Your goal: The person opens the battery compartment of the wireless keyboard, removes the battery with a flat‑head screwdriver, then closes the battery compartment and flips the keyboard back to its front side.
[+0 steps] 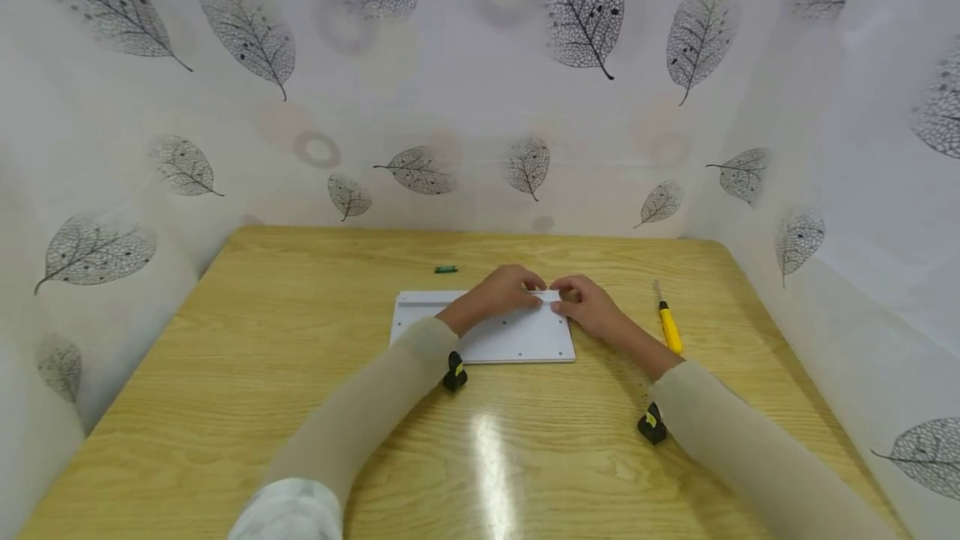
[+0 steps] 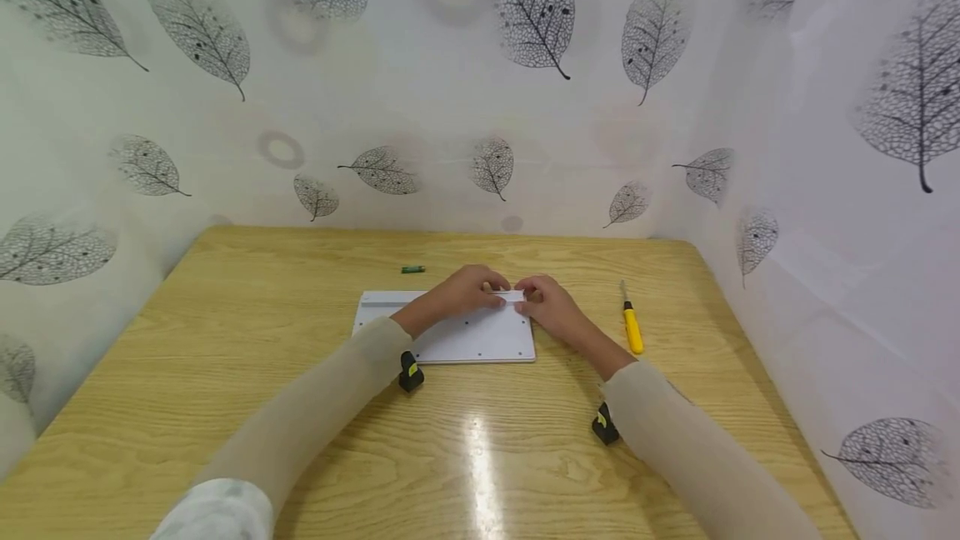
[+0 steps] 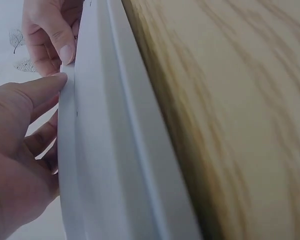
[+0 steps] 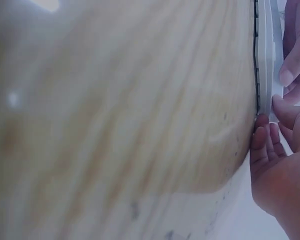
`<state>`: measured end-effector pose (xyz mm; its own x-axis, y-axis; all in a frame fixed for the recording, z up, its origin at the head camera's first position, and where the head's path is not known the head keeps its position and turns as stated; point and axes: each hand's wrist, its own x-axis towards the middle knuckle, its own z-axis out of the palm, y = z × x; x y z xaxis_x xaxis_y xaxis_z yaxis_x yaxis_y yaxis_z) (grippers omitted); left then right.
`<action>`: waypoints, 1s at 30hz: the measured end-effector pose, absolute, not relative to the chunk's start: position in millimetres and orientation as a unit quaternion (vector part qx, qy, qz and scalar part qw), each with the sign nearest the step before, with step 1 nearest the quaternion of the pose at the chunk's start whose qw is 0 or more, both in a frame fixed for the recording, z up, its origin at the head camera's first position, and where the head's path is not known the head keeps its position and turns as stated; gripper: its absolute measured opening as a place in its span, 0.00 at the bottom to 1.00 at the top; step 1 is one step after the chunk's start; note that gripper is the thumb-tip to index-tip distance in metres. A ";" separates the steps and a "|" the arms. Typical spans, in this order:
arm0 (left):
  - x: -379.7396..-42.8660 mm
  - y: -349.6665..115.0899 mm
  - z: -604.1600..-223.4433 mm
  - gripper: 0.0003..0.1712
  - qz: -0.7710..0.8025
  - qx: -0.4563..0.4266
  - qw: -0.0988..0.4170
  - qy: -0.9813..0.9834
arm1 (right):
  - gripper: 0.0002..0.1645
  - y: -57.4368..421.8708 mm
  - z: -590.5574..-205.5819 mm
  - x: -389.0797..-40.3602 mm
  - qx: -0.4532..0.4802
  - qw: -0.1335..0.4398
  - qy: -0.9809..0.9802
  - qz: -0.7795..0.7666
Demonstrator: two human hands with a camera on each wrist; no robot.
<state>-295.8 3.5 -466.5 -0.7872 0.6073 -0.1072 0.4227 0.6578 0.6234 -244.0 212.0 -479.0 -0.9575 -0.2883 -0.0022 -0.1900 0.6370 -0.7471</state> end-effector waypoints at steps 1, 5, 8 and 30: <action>-295.0 5.3 -465.7 0.20 0.293 0.289 0.153 0.898 | 0.23 213.0 -478.4 -242.0 -0.128 0.063 0.902 -0.407; -292.3 11.4 -464.0 0.19 0.285 0.293 0.147 0.901 | 0.26 215.8 -474.3 -230.8 -0.107 0.083 0.899 -0.416; -291.9 15.4 -463.6 0.19 0.279 0.297 0.143 0.902 | 0.27 216.8 -470.6 -219.7 -0.086 0.097 0.898 -0.420; -293.7 38.7 -467.7 0.20 0.269 0.295 0.151 0.904 | 0.25 222.7 -464.3 -162.5 -0.006 0.163 0.845 -0.509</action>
<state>-293.7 38.7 -467.7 -0.7801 0.6152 -0.1139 0.4527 0.6806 0.5761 -162.5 222.7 -464.3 -0.9466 -0.1758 -0.2703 0.1570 0.4811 -0.8625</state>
